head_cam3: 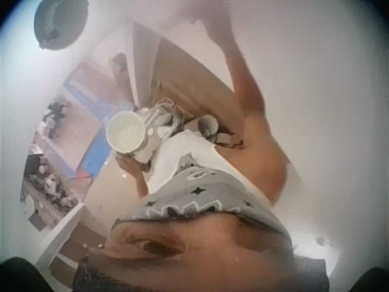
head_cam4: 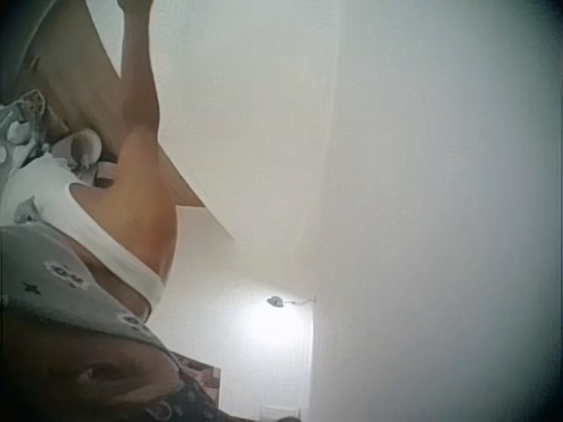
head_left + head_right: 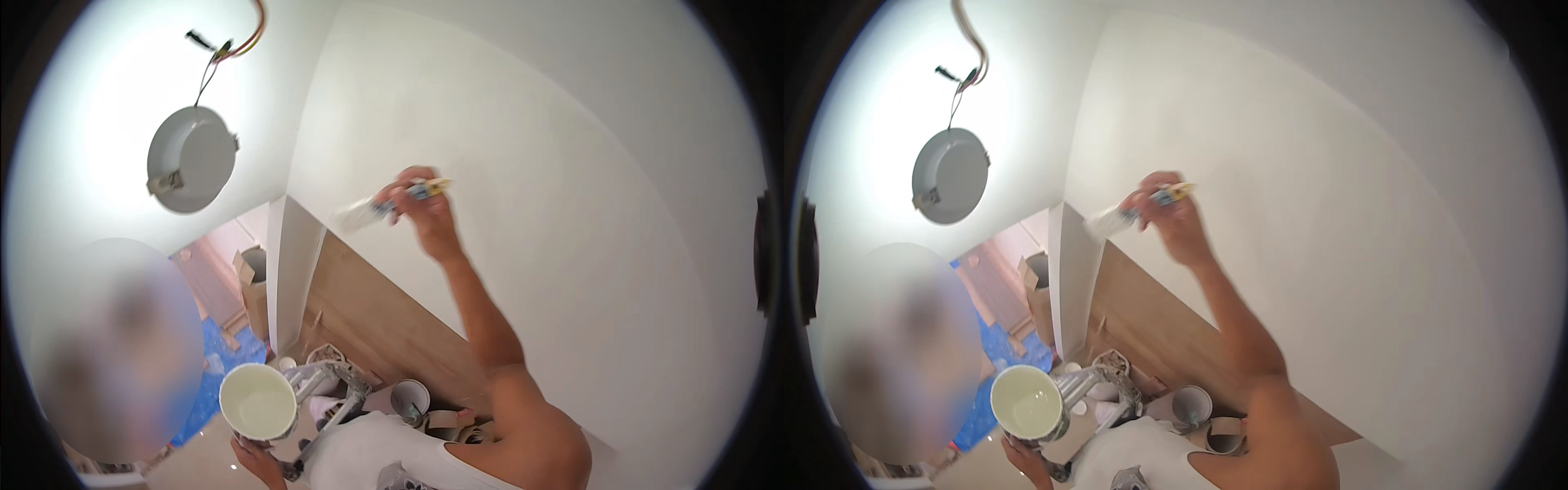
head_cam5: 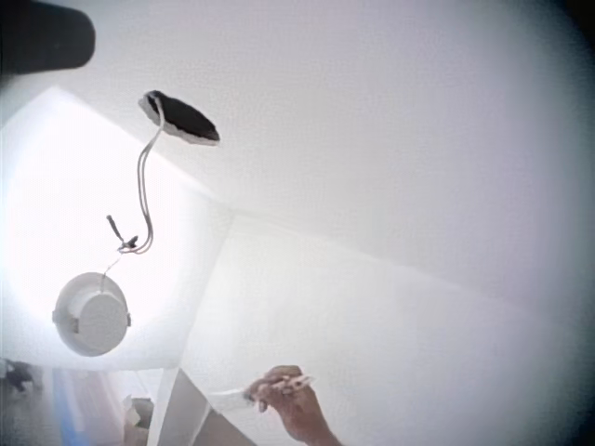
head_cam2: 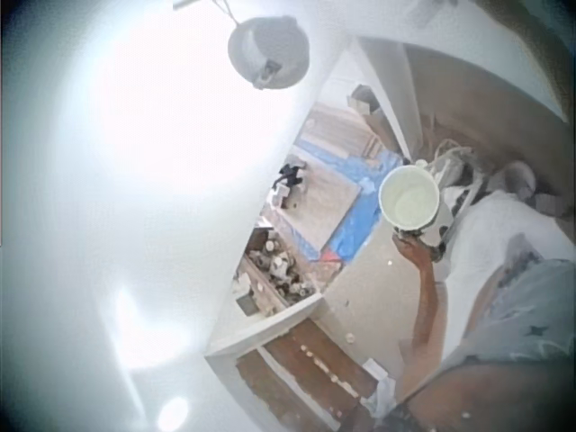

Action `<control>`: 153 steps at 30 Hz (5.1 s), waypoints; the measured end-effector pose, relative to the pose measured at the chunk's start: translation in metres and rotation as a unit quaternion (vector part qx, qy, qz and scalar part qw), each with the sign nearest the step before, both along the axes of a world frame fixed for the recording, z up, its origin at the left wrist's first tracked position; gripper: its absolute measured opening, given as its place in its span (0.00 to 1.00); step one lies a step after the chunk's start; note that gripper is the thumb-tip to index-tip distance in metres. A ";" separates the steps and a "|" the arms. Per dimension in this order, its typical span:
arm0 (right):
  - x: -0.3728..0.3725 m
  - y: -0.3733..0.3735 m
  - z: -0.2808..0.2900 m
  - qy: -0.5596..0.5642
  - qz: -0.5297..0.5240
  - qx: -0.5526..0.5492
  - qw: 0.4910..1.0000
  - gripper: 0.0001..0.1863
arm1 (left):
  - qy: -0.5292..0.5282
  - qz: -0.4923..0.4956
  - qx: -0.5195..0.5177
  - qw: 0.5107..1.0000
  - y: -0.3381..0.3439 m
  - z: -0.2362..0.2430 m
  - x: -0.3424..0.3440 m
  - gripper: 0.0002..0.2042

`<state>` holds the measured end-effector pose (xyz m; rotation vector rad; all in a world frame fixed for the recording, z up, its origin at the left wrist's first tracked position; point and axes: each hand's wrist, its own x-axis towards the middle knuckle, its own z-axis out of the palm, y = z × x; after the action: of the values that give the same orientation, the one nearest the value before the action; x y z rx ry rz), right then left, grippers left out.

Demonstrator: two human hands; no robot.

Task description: The person paints a white ceiling using a paintbrush and a paint can while standing on a ladder. They repeatedly dip the brush into the can and apply paint to the ceiling surface in a room under renovation.

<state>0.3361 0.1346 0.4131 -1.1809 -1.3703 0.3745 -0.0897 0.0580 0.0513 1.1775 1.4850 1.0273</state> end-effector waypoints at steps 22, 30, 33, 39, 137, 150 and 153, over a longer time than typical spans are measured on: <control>0.146 -0.023 0.159 -0.688 -0.432 0.066 0.579 0.15 | -0.008 0.037 0.053 0.998 -0.009 -0.009 0.014 0.26; 0.129 -0.019 0.151 -0.638 -0.415 0.014 0.649 0.14 | 0.035 0.019 0.118 0.992 -0.006 -0.018 0.013 0.27; 0.111 -0.014 0.158 -0.669 -0.411 0.033 0.619 0.14 | -0.023 0.016 0.074 0.997 -0.005 -0.019 0.013 0.27; 0.126 -0.017 0.175 -0.664 -0.424 0.025 0.616 0.12 | -0.040 0.024 0.072 0.996 -0.004 -0.020 0.012 0.27; 0.127 -0.003 0.181 -0.643 -0.501 -0.004 0.579 0.11 | -0.021 0.020 0.055 0.998 -0.004 -0.005 0.010 0.27; 0.113 -0.042 0.188 -0.589 -0.525 -0.020 0.614 0.10 | -0.017 0.021 0.033 0.999 -0.003 0.007 0.010 0.31; 0.115 -0.056 0.189 -0.584 -0.528 -0.010 0.617 0.09 | -0.032 0.011 0.021 0.999 -0.001 0.001 0.008 0.32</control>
<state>0.4507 0.0788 0.6021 -2.1431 -1.3123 -1.5026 -0.0818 0.0568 0.0520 1.1494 1.4343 1.1068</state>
